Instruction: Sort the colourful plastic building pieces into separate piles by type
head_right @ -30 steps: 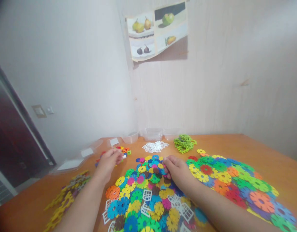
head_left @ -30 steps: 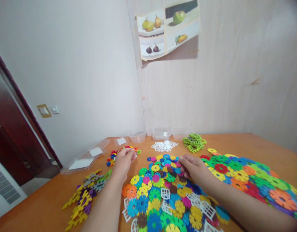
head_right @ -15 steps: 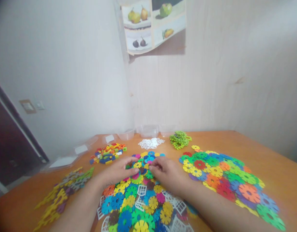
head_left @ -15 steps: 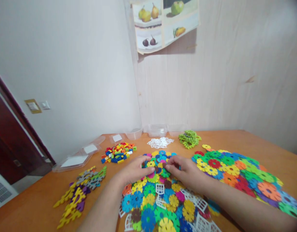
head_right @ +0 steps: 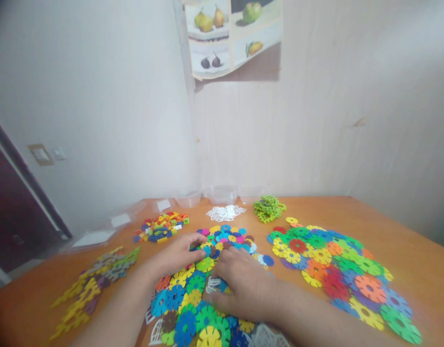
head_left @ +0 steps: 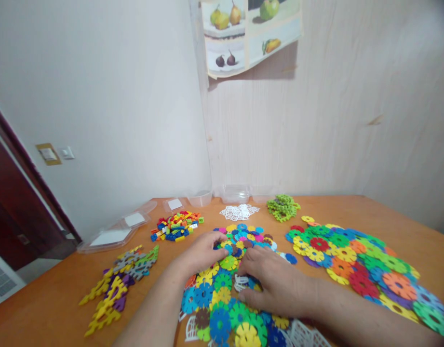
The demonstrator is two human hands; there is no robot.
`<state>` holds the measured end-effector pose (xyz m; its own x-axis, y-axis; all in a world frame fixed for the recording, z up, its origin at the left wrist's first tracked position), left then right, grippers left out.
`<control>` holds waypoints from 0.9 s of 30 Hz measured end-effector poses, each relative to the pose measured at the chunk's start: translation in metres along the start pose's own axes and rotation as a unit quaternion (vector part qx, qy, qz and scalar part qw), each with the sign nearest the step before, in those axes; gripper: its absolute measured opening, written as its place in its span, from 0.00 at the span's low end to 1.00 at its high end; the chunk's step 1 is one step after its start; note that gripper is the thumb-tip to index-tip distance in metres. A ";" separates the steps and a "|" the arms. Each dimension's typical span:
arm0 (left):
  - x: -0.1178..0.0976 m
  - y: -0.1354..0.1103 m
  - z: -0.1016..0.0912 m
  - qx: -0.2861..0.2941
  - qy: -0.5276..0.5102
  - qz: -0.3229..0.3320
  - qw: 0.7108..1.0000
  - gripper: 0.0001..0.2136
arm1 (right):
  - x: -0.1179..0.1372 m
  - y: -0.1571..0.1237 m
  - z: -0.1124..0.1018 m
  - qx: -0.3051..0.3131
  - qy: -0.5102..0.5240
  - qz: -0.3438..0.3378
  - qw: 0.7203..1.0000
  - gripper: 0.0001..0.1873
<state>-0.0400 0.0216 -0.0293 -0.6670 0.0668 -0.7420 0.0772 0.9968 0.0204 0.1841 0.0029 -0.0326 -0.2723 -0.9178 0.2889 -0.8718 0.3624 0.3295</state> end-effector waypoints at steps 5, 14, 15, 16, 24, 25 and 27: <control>0.001 0.001 0.002 -0.001 -0.007 -0.011 1.000 0.12 | -0.005 0.003 -0.002 -0.043 -0.001 0.041 0.998 0.11; 0.001 0.004 0.005 0.005 -0.039 -0.027 0.999 0.09 | -0.035 0.000 0.004 -0.087 0.128 0.172 0.973 0.16; 0.000 0.003 0.005 0.006 -0.042 -0.028 0.999 0.09 | -0.036 0.000 0.005 -0.095 0.139 0.169 0.971 0.17; -0.001 0.003 0.005 0.008 -0.044 -0.029 0.999 0.09 | -0.038 0.000 0.006 -0.102 0.147 0.168 0.969 0.18; -0.008 -0.001 0.005 -0.018 -0.020 -0.008 1.000 0.11 | -0.041 0.000 0.005 -0.143 0.108 0.179 0.967 0.10; -0.009 -0.001 0.005 -0.017 -0.015 -0.001 1.000 0.11 | -0.038 0.000 0.002 -0.152 0.077 0.176 0.970 0.10; -0.010 -0.001 0.005 -0.010 -0.007 0.006 1.000 0.10 | -0.030 0.000 -0.006 -0.140 0.031 0.152 0.978 0.10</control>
Point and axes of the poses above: each hand's wrist, its own y-axis towards the middle knuckle, its own z-axis out of the palm, x = y × z, the point moved 1 cm from there along y, towards the middle knuckle, and after that the axes turned 10 degrees about -z, right-handed, at the moved point
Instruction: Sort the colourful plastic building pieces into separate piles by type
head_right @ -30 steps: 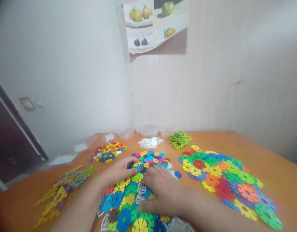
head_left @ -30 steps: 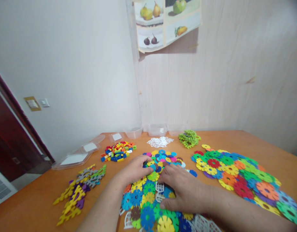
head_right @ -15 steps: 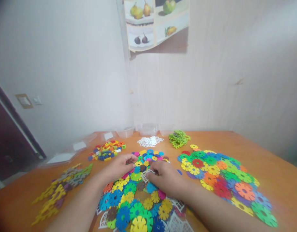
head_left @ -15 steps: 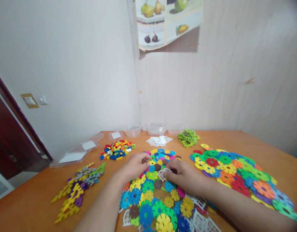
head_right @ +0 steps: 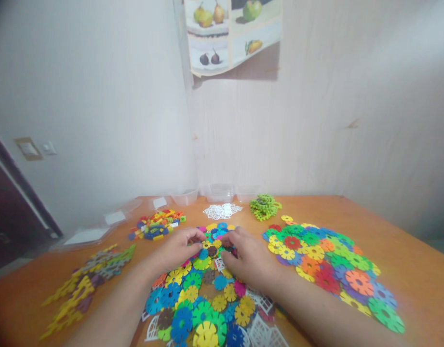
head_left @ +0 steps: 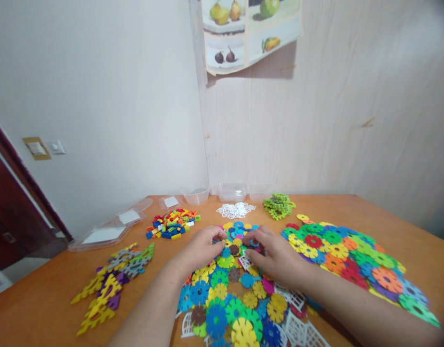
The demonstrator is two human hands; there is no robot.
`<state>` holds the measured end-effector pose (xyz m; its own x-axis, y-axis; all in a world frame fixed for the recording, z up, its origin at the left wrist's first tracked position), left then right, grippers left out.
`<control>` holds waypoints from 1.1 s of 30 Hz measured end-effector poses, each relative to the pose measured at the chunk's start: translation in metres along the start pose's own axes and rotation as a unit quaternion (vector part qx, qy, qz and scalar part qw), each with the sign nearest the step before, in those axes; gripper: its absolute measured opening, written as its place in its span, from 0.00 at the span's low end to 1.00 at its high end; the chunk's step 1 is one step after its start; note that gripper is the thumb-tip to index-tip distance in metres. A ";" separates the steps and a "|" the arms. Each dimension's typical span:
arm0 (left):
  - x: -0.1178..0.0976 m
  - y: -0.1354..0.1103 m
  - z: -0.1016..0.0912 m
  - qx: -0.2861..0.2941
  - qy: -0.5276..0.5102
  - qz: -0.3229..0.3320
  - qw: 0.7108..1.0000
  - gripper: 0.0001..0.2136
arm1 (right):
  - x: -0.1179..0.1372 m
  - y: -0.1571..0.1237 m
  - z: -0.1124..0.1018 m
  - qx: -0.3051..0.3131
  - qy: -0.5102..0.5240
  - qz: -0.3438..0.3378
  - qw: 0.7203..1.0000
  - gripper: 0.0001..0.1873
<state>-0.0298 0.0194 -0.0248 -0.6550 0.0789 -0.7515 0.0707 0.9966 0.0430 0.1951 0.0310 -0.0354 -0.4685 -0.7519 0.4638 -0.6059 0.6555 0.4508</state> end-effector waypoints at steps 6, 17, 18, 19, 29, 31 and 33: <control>-0.002 -0.001 0.001 0.010 0.003 0.011 1.000 0.09 | 0.028 -0.007 -0.012 0.146 -0.035 -0.104 0.983 0.14; -0.016 -0.011 0.003 0.080 0.069 0.035 0.994 0.07 | 0.011 -0.004 -0.007 0.134 -0.079 -0.056 0.986 0.08; -0.019 -0.014 0.004 0.109 0.081 0.039 0.990 0.07 | 0.011 -0.005 -0.008 0.140 -0.079 -0.057 0.985 0.13; -0.022 -0.017 0.005 0.133 0.092 0.042 0.986 0.07 | 0.011 -0.006 -0.009 0.144 -0.079 -0.062 0.984 0.19; -0.030 -0.028 0.019 0.122 0.208 0.073 0.968 0.04 | -0.007 -0.004 0.001 0.102 -0.014 -0.033 0.994 0.04; -0.032 -0.029 0.020 0.113 0.226 0.087 0.964 0.04 | -0.011 -0.003 0.002 0.096 0.006 -0.023 0.995 0.04; -0.033 -0.030 0.021 0.103 0.245 0.099 0.959 0.04 | -0.014 -0.003 0.003 0.090 0.017 -0.021 0.996 0.05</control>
Point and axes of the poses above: each hand's wrist, its own y-axis towards the middle knuckle, its own z-axis out of the palm, x = y × z, the point moved 1 cm from there along y, towards the middle knuckle, and after that the axes turned 10 degrees about -z, right-handed, at the moved point
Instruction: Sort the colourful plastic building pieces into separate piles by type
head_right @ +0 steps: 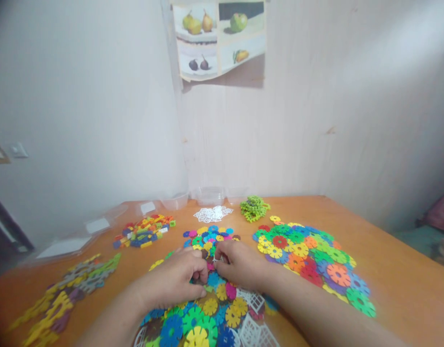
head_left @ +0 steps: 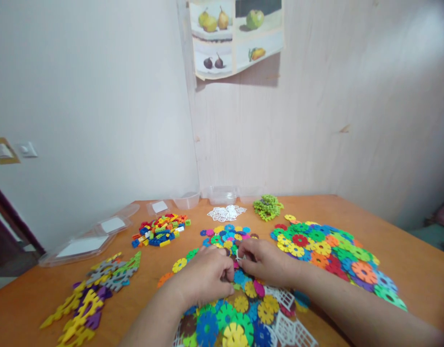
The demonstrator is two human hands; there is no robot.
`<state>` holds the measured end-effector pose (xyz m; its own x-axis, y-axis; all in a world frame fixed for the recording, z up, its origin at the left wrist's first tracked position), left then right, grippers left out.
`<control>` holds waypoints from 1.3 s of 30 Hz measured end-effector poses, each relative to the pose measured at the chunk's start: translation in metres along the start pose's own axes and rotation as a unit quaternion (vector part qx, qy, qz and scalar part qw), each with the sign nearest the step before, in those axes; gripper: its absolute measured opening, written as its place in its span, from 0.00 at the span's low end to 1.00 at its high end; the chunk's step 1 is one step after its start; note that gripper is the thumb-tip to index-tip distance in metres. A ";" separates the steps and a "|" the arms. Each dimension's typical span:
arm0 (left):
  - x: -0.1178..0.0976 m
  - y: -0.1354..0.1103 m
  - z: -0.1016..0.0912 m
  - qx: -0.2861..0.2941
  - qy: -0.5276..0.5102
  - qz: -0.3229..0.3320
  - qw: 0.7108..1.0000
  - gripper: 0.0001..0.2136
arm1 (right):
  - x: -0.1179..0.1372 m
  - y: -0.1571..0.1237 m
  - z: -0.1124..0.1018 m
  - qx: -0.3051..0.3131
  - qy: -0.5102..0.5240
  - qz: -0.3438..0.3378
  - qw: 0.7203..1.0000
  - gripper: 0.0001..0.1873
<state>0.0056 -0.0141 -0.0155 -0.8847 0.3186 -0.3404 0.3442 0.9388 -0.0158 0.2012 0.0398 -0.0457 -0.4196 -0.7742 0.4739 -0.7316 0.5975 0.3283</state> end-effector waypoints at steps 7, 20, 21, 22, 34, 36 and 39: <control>-0.005 -0.001 0.000 0.010 0.024 -0.012 1.000 0.03 | -0.003 0.001 0.002 -0.016 0.009 0.006 1.000 0.05; 0.015 -0.007 -0.030 0.030 -0.264 -0.090 0.960 0.11 | -0.008 0.004 0.003 -0.027 0.086 0.017 0.996 0.06; 0.018 -0.006 -0.029 0.026 -0.272 -0.095 0.957 0.12 | -0.007 0.004 0.004 -0.026 0.089 0.019 0.996 0.06; 0.020 -0.004 -0.028 0.023 -0.277 -0.101 0.955 0.13 | -0.007 0.003 0.005 -0.024 0.092 0.021 0.995 0.06; 0.028 0.002 -0.025 -0.069 -0.322 -0.135 0.934 0.15 | -0.007 0.003 0.007 -0.097 0.030 0.036 0.994 0.09; 0.033 0.004 -0.024 -0.109 -0.330 -0.139 0.927 0.13 | -0.009 0.003 0.006 -0.119 0.038 0.040 0.991 0.11; 0.043 0.006 -0.024 -0.172 -0.342 -0.141 0.913 0.09 | -0.006 0.003 0.000 -0.126 0.071 0.042 0.989 0.15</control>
Point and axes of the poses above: each hand's wrist, its own y-axis towards the middle knuckle, its own z-axis out of the palm, x = y × z, the point moved 1 cm from there along y, towards the middle knuckle, and after that the axes turned 10 degrees about -z, right-handed, at the moved point
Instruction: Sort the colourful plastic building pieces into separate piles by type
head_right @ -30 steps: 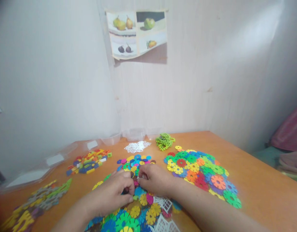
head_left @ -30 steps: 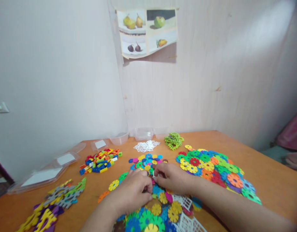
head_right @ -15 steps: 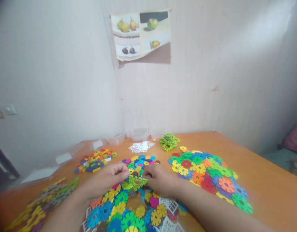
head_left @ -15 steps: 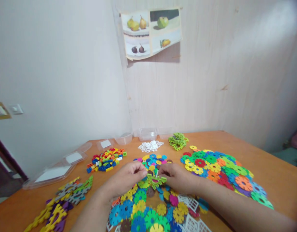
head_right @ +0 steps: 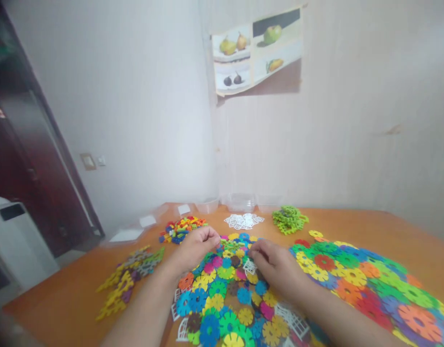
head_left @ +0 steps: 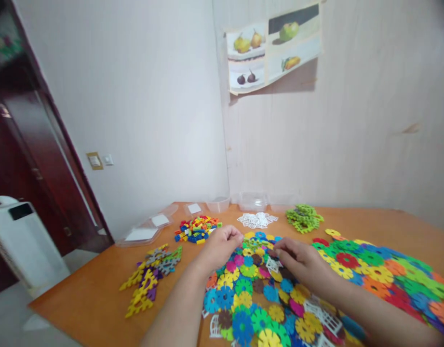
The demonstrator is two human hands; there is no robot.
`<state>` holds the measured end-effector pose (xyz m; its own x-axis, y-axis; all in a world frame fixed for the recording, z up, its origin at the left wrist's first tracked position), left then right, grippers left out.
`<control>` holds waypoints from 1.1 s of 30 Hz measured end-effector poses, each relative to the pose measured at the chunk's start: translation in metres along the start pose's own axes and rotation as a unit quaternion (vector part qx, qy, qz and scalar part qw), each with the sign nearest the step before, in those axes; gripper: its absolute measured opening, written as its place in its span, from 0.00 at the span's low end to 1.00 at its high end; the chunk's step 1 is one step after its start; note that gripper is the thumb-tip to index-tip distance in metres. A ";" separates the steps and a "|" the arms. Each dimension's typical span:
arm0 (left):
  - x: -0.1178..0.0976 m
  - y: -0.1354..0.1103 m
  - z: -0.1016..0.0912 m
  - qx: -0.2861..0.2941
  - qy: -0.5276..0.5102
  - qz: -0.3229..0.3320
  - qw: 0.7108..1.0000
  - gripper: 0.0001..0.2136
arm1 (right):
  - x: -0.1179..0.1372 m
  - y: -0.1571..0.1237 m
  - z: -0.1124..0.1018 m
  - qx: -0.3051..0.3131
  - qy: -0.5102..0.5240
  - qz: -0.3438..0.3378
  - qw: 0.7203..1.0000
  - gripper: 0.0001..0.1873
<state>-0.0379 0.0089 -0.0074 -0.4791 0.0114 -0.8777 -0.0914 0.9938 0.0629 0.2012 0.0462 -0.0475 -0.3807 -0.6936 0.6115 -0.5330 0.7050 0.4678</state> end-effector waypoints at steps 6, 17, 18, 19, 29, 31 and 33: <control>0.007 0.002 -0.010 -0.114 -0.091 0.004 0.989 0.10 | 0.025 0.000 -0.021 -0.013 -0.001 -0.009 1.000 0.15; 0.004 -0.019 -0.060 -0.295 -0.077 0.002 0.952 0.13 | 0.015 -0.078 -0.052 -0.037 -0.056 0.011 0.998 0.16; 0.010 -0.025 -0.067 -0.321 -0.043 -0.003 0.946 0.12 | 0.011 -0.083 -0.052 -0.042 -0.056 0.017 0.997 0.16; 0.016 -0.032 -0.075 -0.346 -0.001 -0.013 0.938 0.12 | 0.008 -0.088 -0.053 -0.045 -0.055 0.023 0.997 0.16; 0.086 -0.096 -0.102 -0.466 0.200 -0.097 0.856 0.13 | -0.001 -0.094 -0.054 -0.016 -0.062 0.003 0.998 0.15; 0.092 -0.099 -0.099 -0.460 0.246 -0.111 0.846 0.13 | 0.000 -0.096 -0.052 -0.002 -0.058 0.002 0.998 0.15; 0.093 -0.100 -0.097 -0.453 0.297 -0.135 0.830 0.12 | 0.000 -0.097 -0.051 0.003 -0.054 0.003 0.999 0.15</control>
<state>-0.1580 -0.1003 -0.0489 -0.6556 -0.5218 -0.5459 -0.7551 0.4579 0.4692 0.2912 -0.0141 -0.0602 -0.4632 -0.7009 0.5424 -0.5340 0.7091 0.4604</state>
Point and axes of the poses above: each hand's wrist, its own y-axis towards the middle knuckle, its own z-axis out of the palm, x = y × z, the point moved 1 cm from there along y, towards the middle knuckle, and after that the axes turned 10 degrees about -z, right-handed, at the moved point
